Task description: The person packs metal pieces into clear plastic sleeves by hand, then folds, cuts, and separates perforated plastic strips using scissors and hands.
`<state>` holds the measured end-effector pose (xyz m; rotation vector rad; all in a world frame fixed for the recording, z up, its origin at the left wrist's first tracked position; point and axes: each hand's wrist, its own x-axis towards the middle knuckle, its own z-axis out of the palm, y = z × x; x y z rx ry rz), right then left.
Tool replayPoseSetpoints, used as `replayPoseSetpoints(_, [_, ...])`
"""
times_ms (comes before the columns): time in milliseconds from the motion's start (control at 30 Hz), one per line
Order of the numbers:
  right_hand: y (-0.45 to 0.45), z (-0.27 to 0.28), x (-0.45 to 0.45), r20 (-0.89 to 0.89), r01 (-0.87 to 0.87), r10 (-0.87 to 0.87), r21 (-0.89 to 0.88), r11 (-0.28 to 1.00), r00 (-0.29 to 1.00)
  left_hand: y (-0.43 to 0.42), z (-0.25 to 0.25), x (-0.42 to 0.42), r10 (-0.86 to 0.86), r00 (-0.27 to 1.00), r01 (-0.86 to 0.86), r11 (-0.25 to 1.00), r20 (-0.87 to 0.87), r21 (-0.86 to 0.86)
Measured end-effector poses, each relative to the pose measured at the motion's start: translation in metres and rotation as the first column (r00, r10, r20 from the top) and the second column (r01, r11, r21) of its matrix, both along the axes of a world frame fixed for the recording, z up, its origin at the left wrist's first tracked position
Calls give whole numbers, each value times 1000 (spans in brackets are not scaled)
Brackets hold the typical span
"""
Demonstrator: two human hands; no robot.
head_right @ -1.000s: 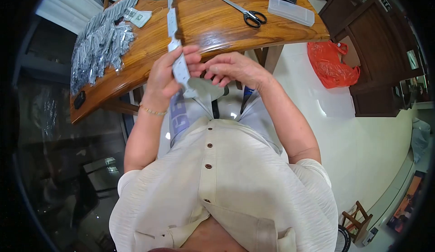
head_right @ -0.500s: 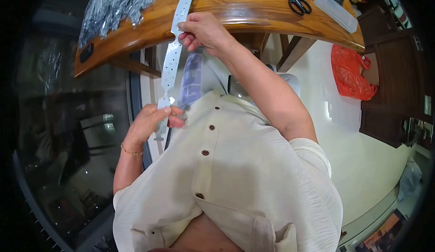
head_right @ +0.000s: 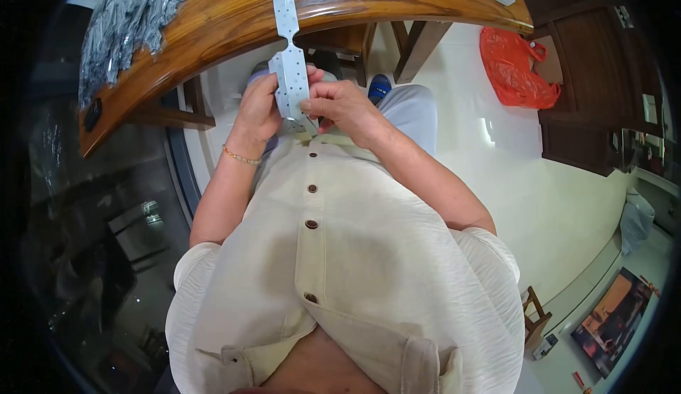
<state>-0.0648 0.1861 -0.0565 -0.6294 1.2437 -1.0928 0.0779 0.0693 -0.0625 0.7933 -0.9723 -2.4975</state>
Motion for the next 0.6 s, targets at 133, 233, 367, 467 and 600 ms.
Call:
replayPoseSetpoints(133, [-1,-3,-2,-18,-66,66,1,998,998,5,-6,-8,-8,999,7,1000,-51,-9])
replayPoseSetpoints(233, [-3,-2,-1,-23,-64,64,3,998,998,9,2,-7,-19,998,19,1000,-65,-3])
replayPoseSetpoints(367, [-4,-3,3,-7,-39,40,8,999,999,10,8,-6,-48,985,44,999,-167,-26])
replayPoseSetpoints(467, [-4,-3,4,5,-41,41,8,999,999,14,10,-1,-63,986,50,995,-154,-82])
replayPoseSetpoints(600, [-9,-7,9,13,-125,125,-21,992,992,15,19,8,-24,1000,27,973,17,-229])
